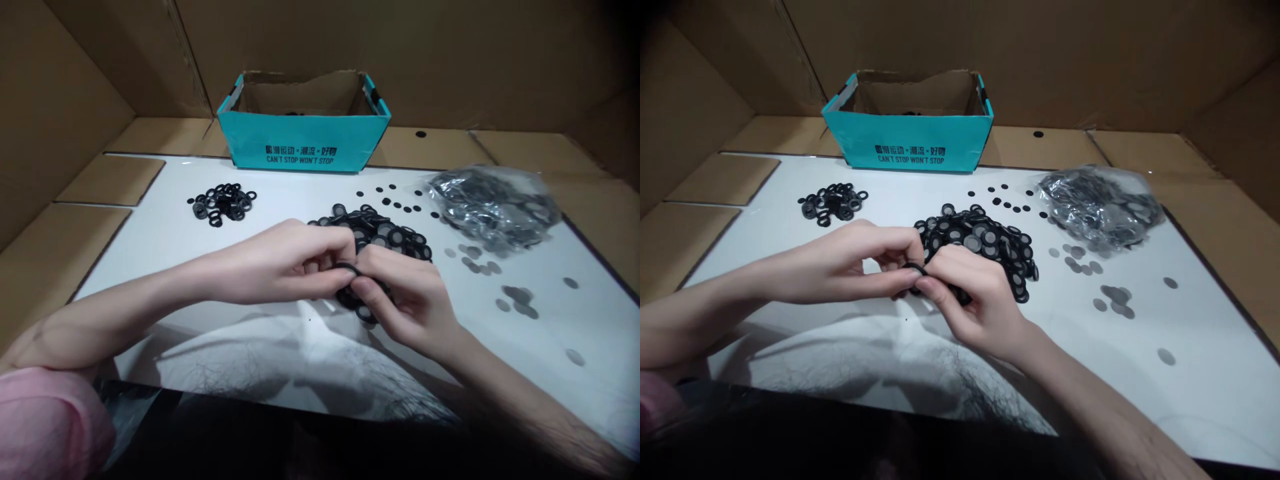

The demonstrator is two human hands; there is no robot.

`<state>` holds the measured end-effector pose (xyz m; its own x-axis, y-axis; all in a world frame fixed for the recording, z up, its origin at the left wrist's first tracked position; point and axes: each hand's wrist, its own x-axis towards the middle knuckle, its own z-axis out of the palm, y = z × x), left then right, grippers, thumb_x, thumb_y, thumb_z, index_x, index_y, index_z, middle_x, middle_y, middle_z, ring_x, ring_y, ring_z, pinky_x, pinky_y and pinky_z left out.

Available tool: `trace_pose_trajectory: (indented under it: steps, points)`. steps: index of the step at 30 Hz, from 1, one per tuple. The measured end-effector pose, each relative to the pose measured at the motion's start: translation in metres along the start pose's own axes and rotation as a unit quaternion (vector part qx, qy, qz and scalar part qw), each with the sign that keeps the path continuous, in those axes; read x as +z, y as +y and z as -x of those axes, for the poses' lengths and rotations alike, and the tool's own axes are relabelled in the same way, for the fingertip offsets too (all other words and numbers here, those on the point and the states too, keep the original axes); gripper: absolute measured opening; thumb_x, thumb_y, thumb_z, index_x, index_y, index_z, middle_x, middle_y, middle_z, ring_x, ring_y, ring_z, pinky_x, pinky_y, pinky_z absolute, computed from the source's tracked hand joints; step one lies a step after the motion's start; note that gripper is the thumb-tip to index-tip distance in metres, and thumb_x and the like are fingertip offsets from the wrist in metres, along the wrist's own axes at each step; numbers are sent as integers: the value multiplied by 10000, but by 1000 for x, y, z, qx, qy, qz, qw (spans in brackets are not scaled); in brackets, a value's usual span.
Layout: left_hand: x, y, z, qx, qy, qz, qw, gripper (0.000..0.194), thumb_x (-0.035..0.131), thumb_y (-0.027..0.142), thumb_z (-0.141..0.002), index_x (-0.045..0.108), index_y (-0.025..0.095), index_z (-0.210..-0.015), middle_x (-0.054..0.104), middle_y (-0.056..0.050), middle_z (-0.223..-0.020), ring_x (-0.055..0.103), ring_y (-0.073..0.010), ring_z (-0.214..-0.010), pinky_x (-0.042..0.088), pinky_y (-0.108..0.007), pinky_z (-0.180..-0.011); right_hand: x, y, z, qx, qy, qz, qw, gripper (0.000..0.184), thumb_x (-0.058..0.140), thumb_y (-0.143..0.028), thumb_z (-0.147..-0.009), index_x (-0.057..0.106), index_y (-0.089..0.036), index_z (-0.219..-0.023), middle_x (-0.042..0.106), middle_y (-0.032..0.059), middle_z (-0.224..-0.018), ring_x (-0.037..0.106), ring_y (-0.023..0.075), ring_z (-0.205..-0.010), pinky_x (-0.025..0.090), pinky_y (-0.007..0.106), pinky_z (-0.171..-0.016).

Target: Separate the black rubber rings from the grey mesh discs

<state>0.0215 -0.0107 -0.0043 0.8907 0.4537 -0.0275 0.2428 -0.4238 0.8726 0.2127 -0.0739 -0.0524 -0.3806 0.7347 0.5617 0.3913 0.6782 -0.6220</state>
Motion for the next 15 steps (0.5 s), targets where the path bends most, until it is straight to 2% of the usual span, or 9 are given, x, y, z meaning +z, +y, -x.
trace_pose_trajectory:
  steps: [4, 7, 10, 15]
  points:
    - [7, -1, 1, -23, -1, 153, 988, 107, 523, 223, -931, 485, 156, -857, 662, 3, -708, 654, -85, -652, 523, -153, -584, 3, -3, 2, 20, 54, -32, 998, 189, 516, -112, -892, 538, -186, -720, 533, 0, -627, 484, 104, -593, 399, 255, -540]
    - [4, 0, -1, -51, -29, 193, 979, 130, 610, 174, -870, 492, 155, -820, 647, 19, -630, 647, -86, -566, 497, -142, -519, 6, -6, 4, 35, 86, -36, 995, 184, 515, -117, -887, 563, -190, -725, 554, 3, -620, 505, 113, -590, 411, 264, -537]
    - [-2, 2, -1, -79, -55, 170, 981, 138, 630, 153, -831, 503, 153, -777, 625, 27, -597, 632, -84, -528, 468, -134, -482, 7, -8, 4, 26, 70, -32, 997, 183, 524, -103, -880, 568, -187, -724, 558, 3, -618, 504, 108, -584, 412, 264, -540]
    - [-6, 5, 0, -45, -21, 27, 998, 128, 615, 128, -787, 525, 143, -698, 521, 49, -571, 516, -47, -531, 402, -109, -469, 4, -2, 0, -20, -2, 8, 1000, 109, 544, -106, -874, 576, -181, -801, 582, 18, -676, 516, 116, -631, 426, 275, -588]
